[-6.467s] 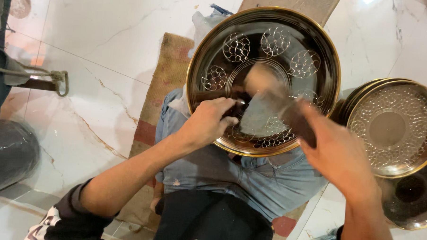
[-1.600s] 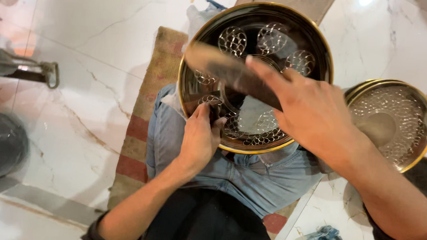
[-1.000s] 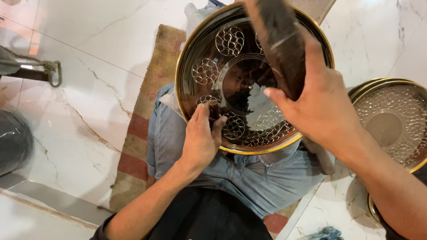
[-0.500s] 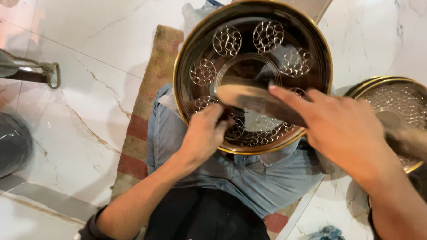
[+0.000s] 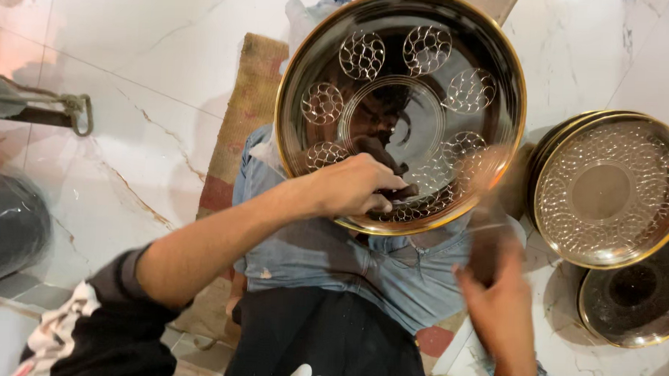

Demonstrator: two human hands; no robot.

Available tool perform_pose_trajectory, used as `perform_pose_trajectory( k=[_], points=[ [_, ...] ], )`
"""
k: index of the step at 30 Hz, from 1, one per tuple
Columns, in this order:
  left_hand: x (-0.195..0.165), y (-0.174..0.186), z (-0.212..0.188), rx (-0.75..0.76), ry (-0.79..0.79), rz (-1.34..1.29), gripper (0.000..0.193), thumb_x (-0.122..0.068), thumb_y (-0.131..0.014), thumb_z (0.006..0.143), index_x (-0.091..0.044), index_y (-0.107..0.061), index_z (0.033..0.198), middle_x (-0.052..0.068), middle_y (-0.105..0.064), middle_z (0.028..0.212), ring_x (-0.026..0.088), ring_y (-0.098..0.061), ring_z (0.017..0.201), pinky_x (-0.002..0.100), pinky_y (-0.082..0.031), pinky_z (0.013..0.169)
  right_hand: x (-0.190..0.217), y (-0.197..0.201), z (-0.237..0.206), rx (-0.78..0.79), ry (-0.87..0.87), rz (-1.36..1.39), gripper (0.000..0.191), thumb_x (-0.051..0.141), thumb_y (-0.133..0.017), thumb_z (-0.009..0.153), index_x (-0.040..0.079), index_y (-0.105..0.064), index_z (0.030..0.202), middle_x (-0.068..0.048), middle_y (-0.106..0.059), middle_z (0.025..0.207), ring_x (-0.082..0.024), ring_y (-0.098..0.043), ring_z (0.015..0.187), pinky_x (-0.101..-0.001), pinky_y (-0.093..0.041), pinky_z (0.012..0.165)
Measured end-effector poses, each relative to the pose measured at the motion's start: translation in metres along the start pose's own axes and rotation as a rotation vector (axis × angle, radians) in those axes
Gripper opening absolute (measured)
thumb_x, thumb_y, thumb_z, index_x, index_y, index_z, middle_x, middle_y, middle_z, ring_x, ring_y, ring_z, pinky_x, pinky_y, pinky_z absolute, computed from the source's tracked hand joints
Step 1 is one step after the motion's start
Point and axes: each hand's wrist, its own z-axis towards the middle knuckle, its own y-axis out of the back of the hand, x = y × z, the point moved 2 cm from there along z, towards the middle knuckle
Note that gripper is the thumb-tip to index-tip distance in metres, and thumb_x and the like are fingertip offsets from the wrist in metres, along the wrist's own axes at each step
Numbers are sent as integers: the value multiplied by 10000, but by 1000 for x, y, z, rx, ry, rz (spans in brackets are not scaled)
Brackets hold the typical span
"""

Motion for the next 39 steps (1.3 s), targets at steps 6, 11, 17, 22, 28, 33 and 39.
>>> perform_pose_trajectory(
  k=[6, 11, 17, 22, 28, 33, 39],
  points=[
    [-12, 9, 8, 287, 23, -34, 415, -126, -769, 810, -30, -697, 1207, 188, -739, 1007, 373, -712, 954, 437, -537, 821, 7, -35, -46, -165, -107, 116, 863, 256, -801, 796, 238, -395, 1557, -261, -710, 1095, -467, -691, 959, -506, -545, 817],
    [-17, 23, -4, -176, -22, -51, 486, -130, -770, 868, 11, -600, 1300, 207, -698, 1139, 391, -685, 1061, 434, -540, 898, 9, -34, -47, -134, -277, 210, 963, 231, -842, 740, 211, -386, 1588, -244, -734, 1085, -414, -728, 984, -492, -564, 819],
    [2, 25, -32, -228, 85, 49, 521, -119, -765, 839, 3, -576, 1309, 203, -692, 1095, 406, -673, 1038, 452, -524, 884, 15, -17, -11, -167, -154, 280, 937, 215, -850, 750, 156, -398, 1569, -260, -696, 1221, -394, -710, 1094, -476, -549, 901],
    [10, 23, -34, -222, 62, 42, 492, -128, -765, 856, 0, -589, 1297, 197, -682, 1089, 393, -674, 1014, 445, -529, 870, 27, 13, 27, -301, 215, 483, 793, 233, -830, 868, 98, -418, 1532, -286, -611, 1365, -419, -633, 1220, -469, -507, 1053],
    [4, 20, -40, -272, 128, 51, 413, -147, -764, 888, 0, -610, 1241, 202, -691, 1102, 396, -675, 1023, 452, -527, 886, 78, 55, 78, 46, 436, -94, 791, 241, -767, 782, 211, -467, 1513, -172, -648, 1361, -431, -667, 1093, -512, -527, 884],
    [-8, 11, -56, -610, 314, 42, 400, -94, -740, 886, 14, -593, 1242, 227, -683, 1122, 446, -651, 1059, 471, -523, 888, 133, 83, 100, 145, 435, -378, 753, 241, -741, 853, 306, -430, 1536, -119, -704, 1072, -373, -715, 924, -503, -577, 782],
    [-14, 2, -61, -692, 388, -18, 362, -77, -719, 912, 32, -553, 1215, 229, -674, 1124, 452, -648, 1071, 470, -522, 885, 152, 92, 96, 196, 490, -754, 917, 257, -756, 832, 411, -327, 1628, -63, -676, 1011, -311, -731, 757, -436, -606, 684]
  ],
)
